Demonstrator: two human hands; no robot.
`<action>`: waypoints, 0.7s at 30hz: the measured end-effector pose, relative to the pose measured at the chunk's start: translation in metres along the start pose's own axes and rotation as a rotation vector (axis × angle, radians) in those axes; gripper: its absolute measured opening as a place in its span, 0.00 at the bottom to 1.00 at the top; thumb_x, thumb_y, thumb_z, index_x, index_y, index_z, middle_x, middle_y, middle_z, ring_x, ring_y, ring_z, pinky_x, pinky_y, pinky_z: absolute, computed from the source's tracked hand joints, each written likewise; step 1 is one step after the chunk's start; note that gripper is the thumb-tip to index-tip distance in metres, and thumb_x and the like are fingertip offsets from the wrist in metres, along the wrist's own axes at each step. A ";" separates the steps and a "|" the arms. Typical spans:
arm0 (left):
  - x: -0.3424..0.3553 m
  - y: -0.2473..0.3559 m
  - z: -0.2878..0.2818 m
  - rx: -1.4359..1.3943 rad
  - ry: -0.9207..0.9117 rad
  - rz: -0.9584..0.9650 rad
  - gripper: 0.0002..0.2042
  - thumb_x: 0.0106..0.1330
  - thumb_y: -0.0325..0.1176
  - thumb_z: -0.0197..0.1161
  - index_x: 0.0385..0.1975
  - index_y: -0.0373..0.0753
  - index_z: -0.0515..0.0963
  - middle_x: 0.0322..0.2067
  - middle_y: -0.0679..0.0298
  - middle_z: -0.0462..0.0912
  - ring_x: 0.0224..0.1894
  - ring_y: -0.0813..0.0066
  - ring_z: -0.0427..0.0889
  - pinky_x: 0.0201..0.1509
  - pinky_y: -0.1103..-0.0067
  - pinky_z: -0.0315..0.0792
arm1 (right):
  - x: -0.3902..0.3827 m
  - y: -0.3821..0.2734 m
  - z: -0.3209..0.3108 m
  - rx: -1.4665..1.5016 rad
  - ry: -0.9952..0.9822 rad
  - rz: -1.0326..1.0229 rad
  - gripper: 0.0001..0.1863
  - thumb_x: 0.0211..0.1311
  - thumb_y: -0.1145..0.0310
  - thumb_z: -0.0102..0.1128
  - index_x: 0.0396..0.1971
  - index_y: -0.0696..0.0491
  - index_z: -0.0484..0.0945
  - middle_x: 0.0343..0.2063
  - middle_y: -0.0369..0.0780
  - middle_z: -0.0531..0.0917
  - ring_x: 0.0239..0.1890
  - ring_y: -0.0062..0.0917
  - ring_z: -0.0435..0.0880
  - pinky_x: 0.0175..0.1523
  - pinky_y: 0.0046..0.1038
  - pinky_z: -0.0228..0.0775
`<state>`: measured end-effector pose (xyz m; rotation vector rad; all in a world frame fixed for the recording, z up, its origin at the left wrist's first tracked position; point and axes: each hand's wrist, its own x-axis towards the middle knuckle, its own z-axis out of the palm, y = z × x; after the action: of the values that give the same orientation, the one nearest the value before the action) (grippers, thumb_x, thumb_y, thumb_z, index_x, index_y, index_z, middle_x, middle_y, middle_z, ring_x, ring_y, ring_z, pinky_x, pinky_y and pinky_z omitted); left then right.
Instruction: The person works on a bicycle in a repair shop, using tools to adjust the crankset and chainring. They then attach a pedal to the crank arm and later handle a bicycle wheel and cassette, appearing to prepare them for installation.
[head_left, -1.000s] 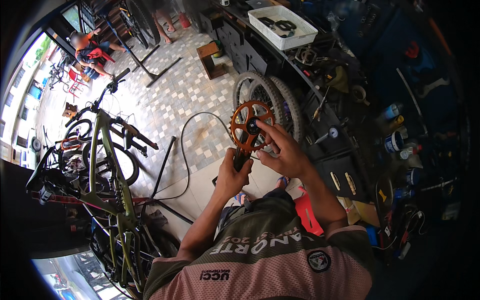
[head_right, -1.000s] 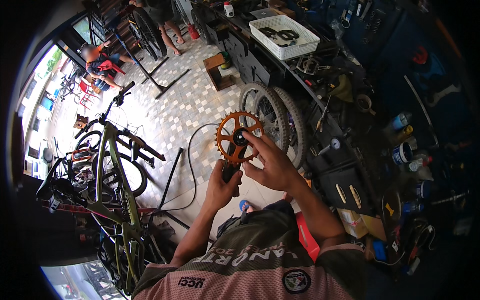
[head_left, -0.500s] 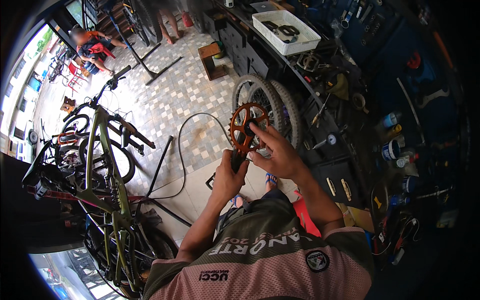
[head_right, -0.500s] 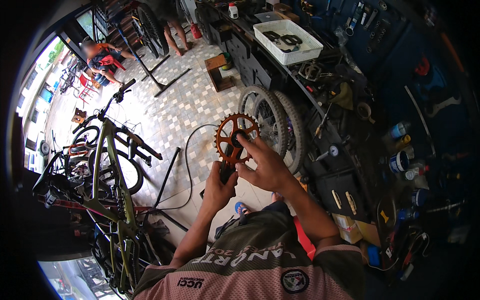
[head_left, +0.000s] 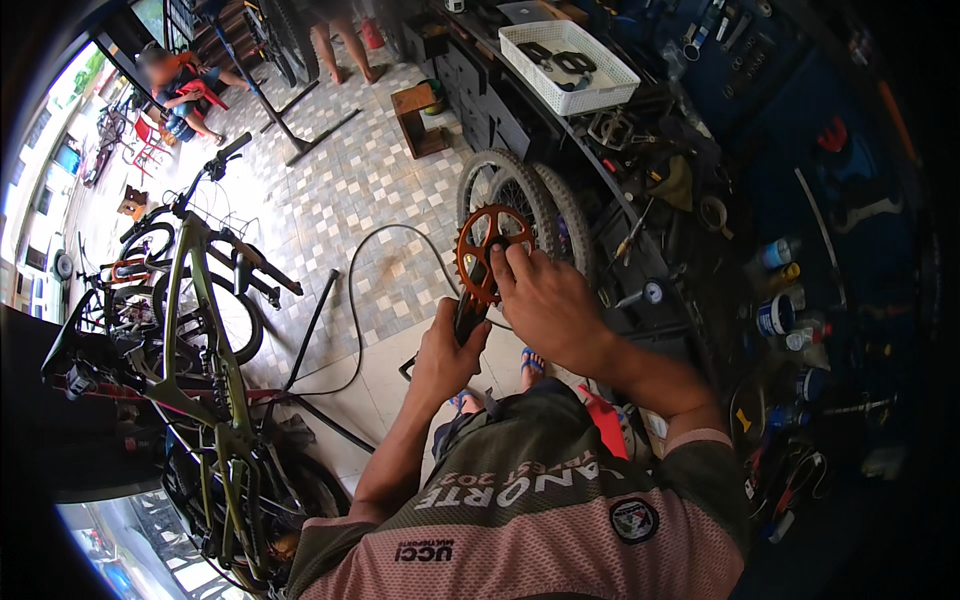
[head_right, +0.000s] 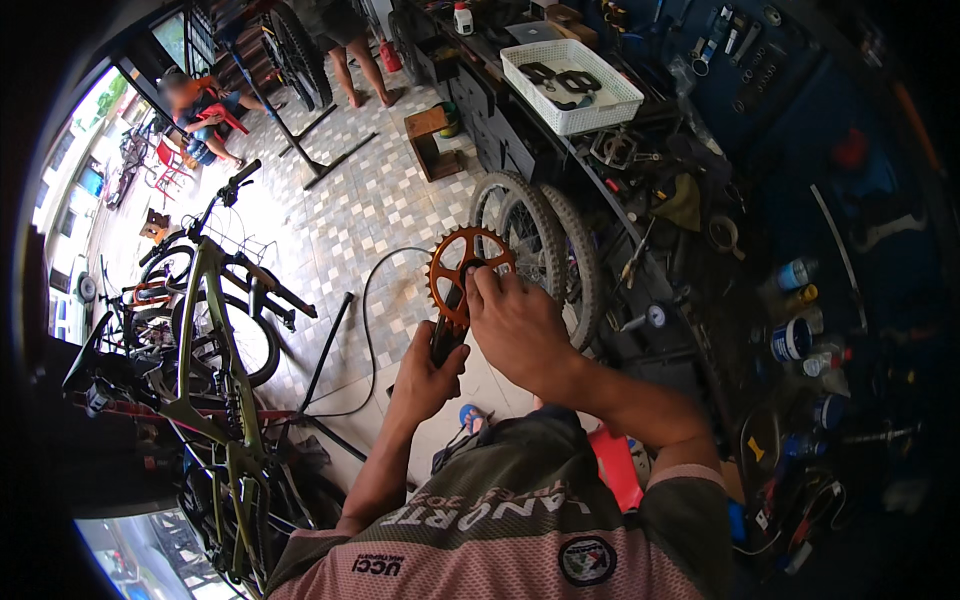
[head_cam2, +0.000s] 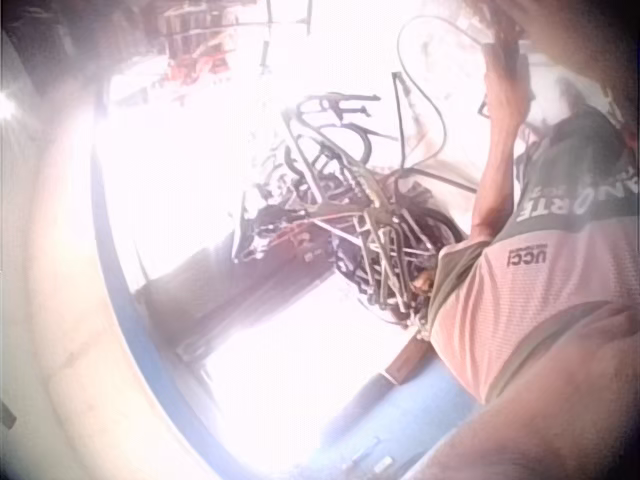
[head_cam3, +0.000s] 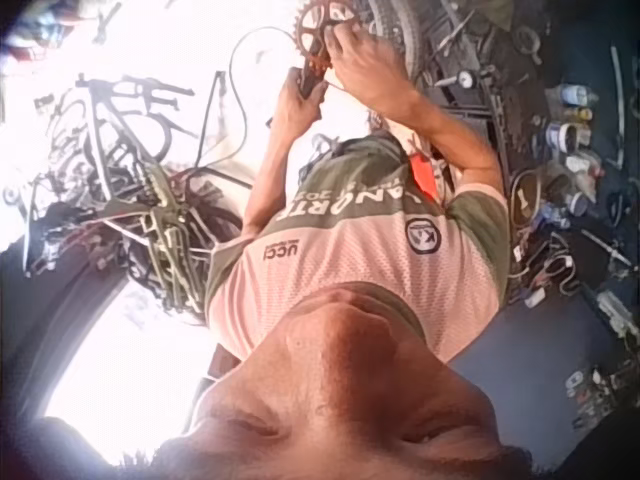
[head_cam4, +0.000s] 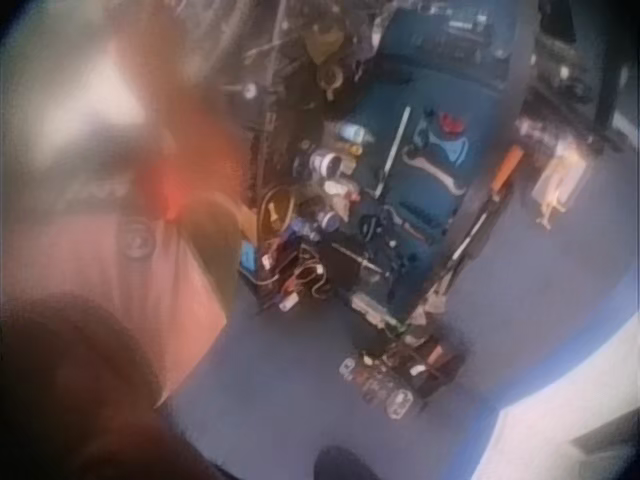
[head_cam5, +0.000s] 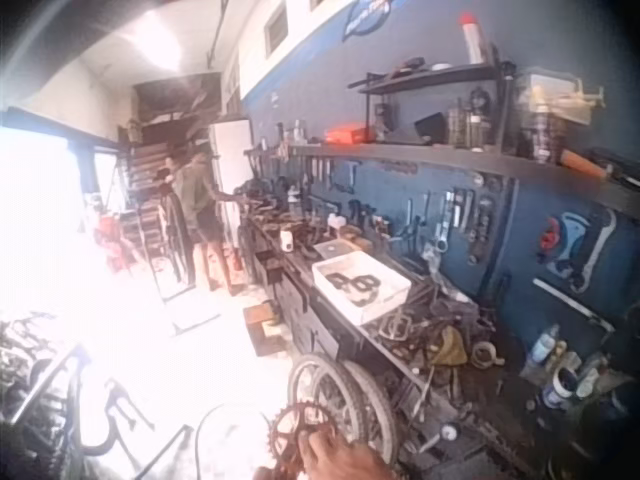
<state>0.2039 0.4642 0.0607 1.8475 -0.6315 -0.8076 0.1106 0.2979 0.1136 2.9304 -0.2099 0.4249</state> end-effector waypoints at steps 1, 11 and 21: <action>0.001 0.000 0.000 0.009 0.004 0.000 0.15 0.72 0.33 0.66 0.44 0.34 0.66 0.22 0.56 0.82 0.17 0.66 0.83 0.23 0.69 0.74 | 0.002 0.000 0.000 -0.058 -0.025 -0.015 0.25 0.62 0.64 0.63 0.57 0.60 0.81 0.41 0.38 0.77 0.42 0.27 0.82 0.40 0.28 0.76; 0.002 0.008 -0.005 -0.158 -0.037 -0.080 0.14 0.74 0.32 0.65 0.47 0.33 0.67 0.23 0.62 0.79 0.16 0.77 0.78 0.20 0.75 0.70 | 0.021 0.037 -0.008 -0.080 0.050 -0.300 0.19 0.63 0.62 0.60 0.52 0.49 0.86 0.42 0.33 0.78 0.46 0.25 0.79 0.42 0.28 0.72; 0.001 0.010 -0.014 -0.284 -0.131 -0.061 0.13 0.75 0.30 0.64 0.50 0.33 0.69 0.24 0.65 0.77 0.16 0.79 0.75 0.19 0.80 0.68 | 0.033 0.076 -0.010 0.141 0.104 -0.421 0.16 0.67 0.63 0.57 0.51 0.40 0.87 0.49 0.36 0.80 0.51 0.29 0.82 0.46 0.31 0.77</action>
<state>0.2147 0.4673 0.0741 1.5707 -0.5149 -1.0107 0.1263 0.2221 0.1441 2.9603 0.4605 0.5381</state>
